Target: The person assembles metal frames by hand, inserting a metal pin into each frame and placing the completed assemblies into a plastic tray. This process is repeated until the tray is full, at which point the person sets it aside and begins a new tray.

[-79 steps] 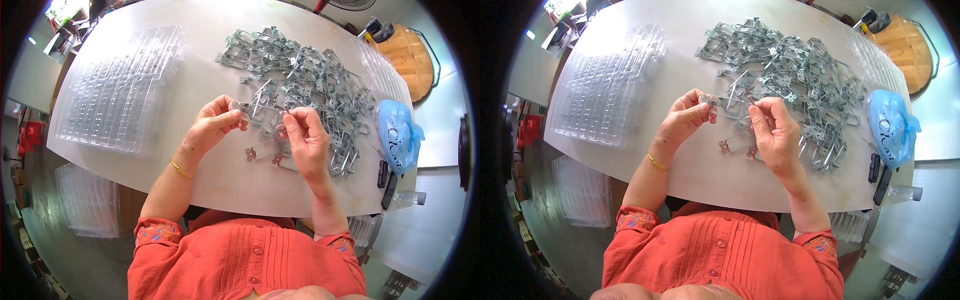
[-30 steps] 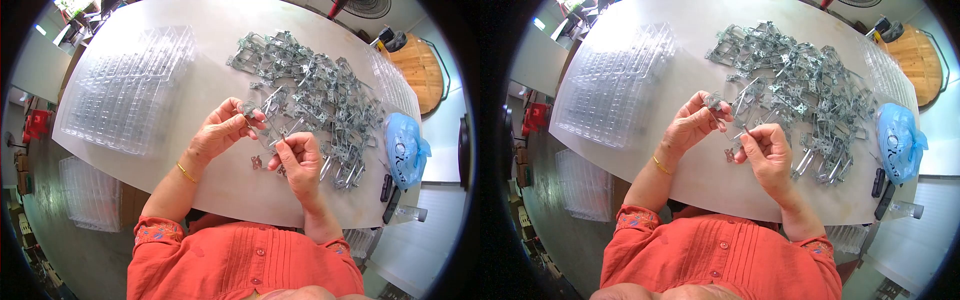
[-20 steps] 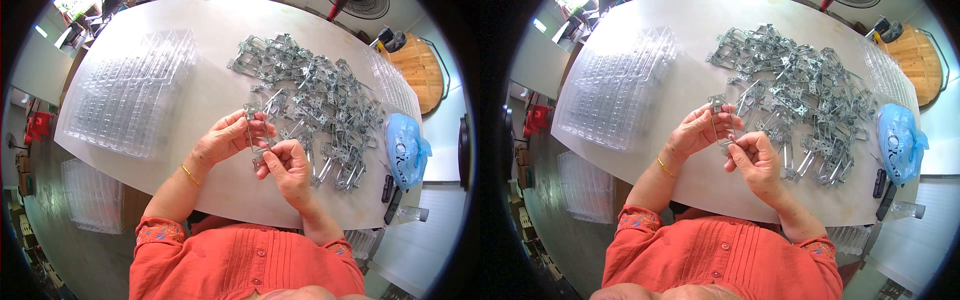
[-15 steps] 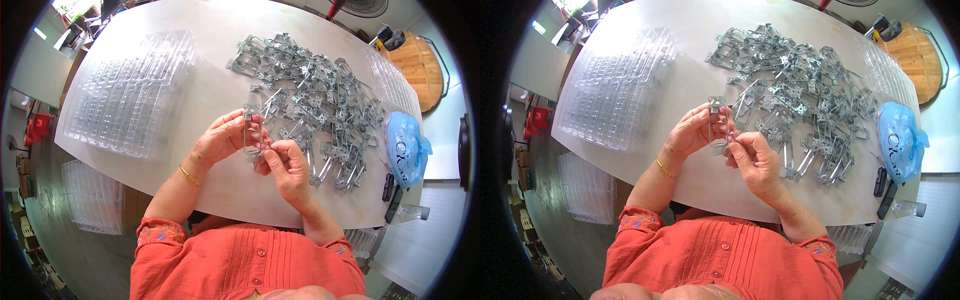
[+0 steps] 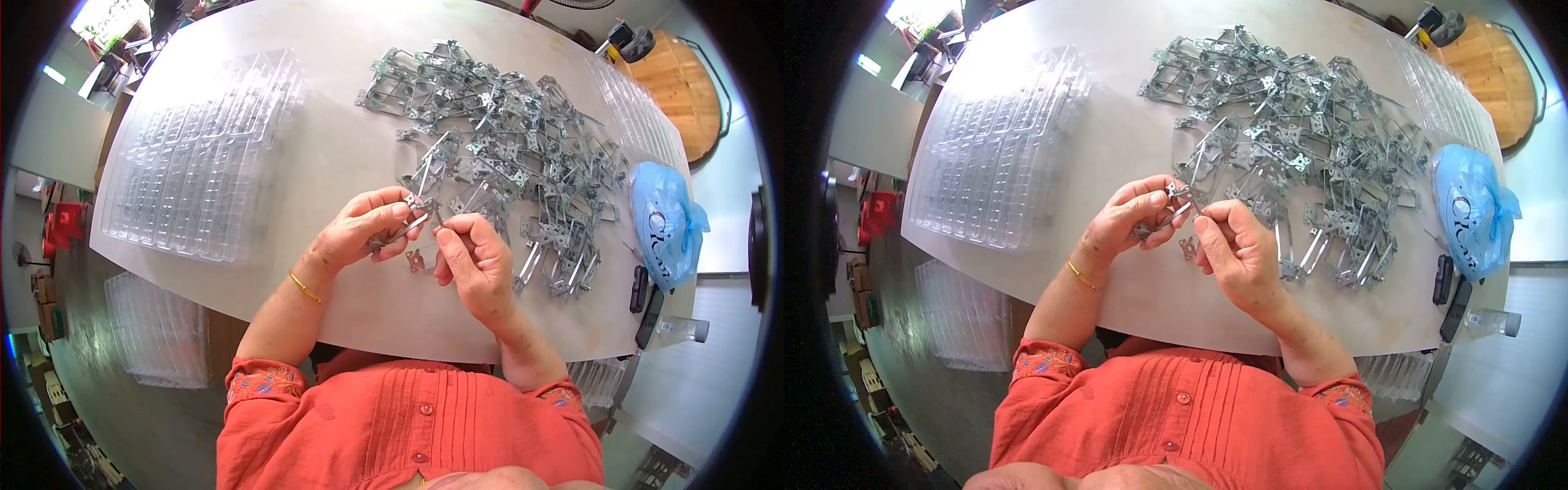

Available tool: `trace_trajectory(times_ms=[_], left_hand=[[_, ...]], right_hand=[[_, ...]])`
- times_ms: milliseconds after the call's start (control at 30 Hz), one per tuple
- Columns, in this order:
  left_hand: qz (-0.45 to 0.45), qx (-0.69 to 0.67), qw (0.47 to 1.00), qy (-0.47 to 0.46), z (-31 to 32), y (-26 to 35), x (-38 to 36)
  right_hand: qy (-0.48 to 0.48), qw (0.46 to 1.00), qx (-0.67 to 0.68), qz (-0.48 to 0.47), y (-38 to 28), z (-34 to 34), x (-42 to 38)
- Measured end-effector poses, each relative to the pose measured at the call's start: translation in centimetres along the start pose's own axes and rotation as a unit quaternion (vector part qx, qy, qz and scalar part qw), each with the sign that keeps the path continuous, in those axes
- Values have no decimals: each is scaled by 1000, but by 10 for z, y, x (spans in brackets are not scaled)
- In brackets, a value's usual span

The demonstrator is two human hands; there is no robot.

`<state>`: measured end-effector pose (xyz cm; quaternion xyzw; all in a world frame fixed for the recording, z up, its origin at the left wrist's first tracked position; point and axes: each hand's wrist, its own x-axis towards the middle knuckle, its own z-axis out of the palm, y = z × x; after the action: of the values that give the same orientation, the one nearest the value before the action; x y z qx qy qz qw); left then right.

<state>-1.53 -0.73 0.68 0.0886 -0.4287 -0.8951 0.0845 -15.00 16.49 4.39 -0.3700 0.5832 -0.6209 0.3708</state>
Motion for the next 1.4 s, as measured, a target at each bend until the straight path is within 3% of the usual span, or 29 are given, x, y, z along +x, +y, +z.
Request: trace_trajectory(times_ms=[567, 933, 1167, 1400], left_hand=[[-15, 64, 998, 25, -2, 4, -2], [-32, 115, 991, 55, 5, 7, -3], [-18, 128, 992, 13, 2, 4, 1], [-46, 149, 987, -29, 4, 3, 0]], right_hand=[[14, 999, -41, 7, -3, -1, 0], [9, 998, -23, 59, -6, -2, 3], [-2, 998, 33, 50, -4, -1, 5], [-73, 988, 15, 135, -10, -16, 8]])
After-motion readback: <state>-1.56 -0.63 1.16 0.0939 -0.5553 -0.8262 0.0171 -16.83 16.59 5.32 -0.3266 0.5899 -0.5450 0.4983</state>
